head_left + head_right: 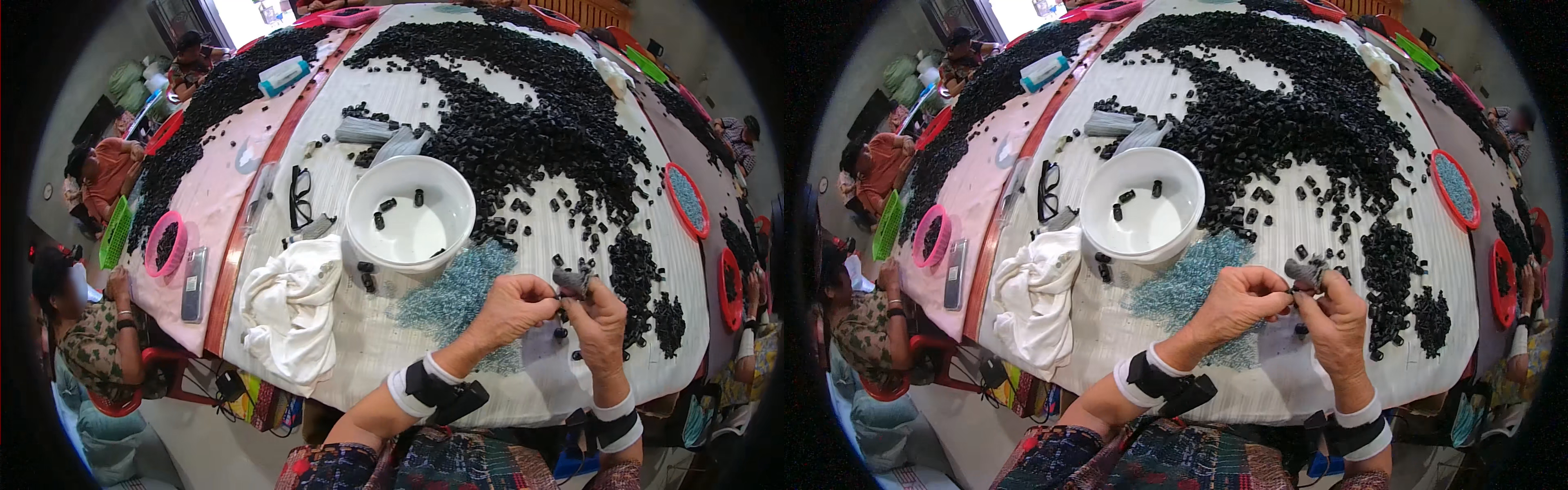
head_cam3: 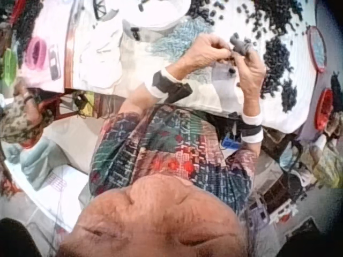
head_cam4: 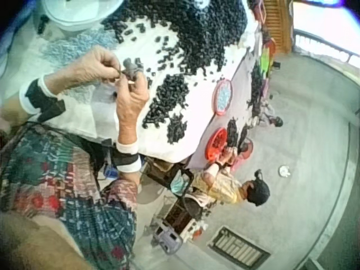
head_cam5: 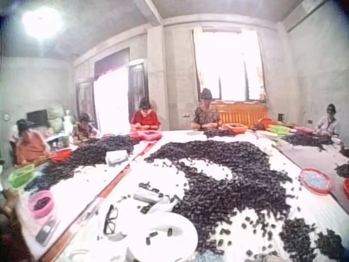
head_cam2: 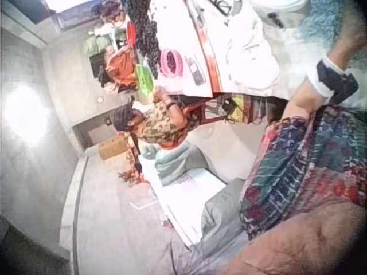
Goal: Assembling small plastic components for shoe manufacturing.
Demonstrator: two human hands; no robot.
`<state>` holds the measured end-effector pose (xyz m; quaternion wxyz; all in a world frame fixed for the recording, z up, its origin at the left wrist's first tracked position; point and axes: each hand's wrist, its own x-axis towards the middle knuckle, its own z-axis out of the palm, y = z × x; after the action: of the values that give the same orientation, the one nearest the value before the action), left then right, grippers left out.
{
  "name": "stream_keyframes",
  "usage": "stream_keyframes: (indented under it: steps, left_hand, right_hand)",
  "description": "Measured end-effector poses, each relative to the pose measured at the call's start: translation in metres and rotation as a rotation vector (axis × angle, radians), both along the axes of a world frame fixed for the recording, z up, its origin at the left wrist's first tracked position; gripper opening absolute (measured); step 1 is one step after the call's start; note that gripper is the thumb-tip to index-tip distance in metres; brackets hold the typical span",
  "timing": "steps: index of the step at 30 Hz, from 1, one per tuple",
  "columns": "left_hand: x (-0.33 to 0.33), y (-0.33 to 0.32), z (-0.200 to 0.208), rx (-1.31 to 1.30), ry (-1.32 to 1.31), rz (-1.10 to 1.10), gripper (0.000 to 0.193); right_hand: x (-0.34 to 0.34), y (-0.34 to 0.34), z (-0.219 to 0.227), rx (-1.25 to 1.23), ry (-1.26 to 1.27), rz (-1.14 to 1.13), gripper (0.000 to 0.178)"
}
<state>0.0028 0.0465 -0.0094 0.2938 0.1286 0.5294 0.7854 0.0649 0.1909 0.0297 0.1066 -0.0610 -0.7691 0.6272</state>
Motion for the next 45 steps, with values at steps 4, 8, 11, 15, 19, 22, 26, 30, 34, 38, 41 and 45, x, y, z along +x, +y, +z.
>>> stream_keyframes:
  steps: [4, 8, 11, 15, 19, 22, 26, 30, 34, 38, 41, 45]
  left_hand:
    - [-0.002, 0.0, -0.001, -0.042, 0.039, 0.017, 0.01]
    - [-0.002, 0.001, -0.001, -0.188, 0.3, 0.092, 0.014]
    - [-0.002, 0.002, -0.003, -0.129, 0.281, 0.093, 0.016]
    - [-0.001, -0.004, 0.005, -0.196, 0.438, 0.117, 0.018]
    - [0.001, 0.001, -0.001, -0.193, 0.348, 0.131, 0.017]
    - [0.003, 0.002, -0.005, -0.133, 0.221, 0.087, 0.015]
    - [-0.004, -0.003, 0.007, 0.012, -0.126, 0.024, 0.01]
    - [-0.009, -0.011, 0.006, 0.139, -0.29, -0.002, 0.013]
    - [-0.008, -0.012, 0.002, 0.163, -0.292, -0.026, 0.012]
    - [-0.004, -0.007, 0.007, 0.152, -0.285, -0.039, 0.01]
    - [-0.002, -0.005, 0.007, 0.109, -0.239, -0.005, 0.011]
    - [-0.004, -0.008, 0.005, 0.018, -0.183, -0.004, 0.01]
  right_hand:
    - [-0.004, -0.002, -0.003, 0.022, 0.08, -0.016, 0.016]
    - [-0.005, 0.003, -0.004, 0.785, 0.348, -0.019, 0.02]
    - [-0.008, 0.001, -0.005, 0.178, 0.152, -0.041, 0.018]
    - [-0.009, 0.001, -0.004, 0.167, 0.116, -0.015, 0.013]
    - [-0.006, -0.001, 0.0, 0.504, 0.184, -0.022, 0.013]
    - [-0.005, -0.002, -0.004, 0.476, 0.218, -0.017, 0.014]
    - [-0.006, 0.0, -0.015, 0.165, 0.188, -0.014, 0.032]
    - [-0.006, -0.002, -0.01, 0.369, 0.317, 0.006, 0.043]
    - [-0.004, -0.005, 0.0, 0.581, 0.395, 0.057, 0.048]
    - [-0.002, -0.006, -0.009, 0.718, 0.441, 0.067, 0.038]
    - [0.0, -0.009, -0.009, 0.808, 0.458, 0.012, 0.033]
    - [0.0, -0.011, -0.009, 0.902, 0.467, -0.009, 0.031]
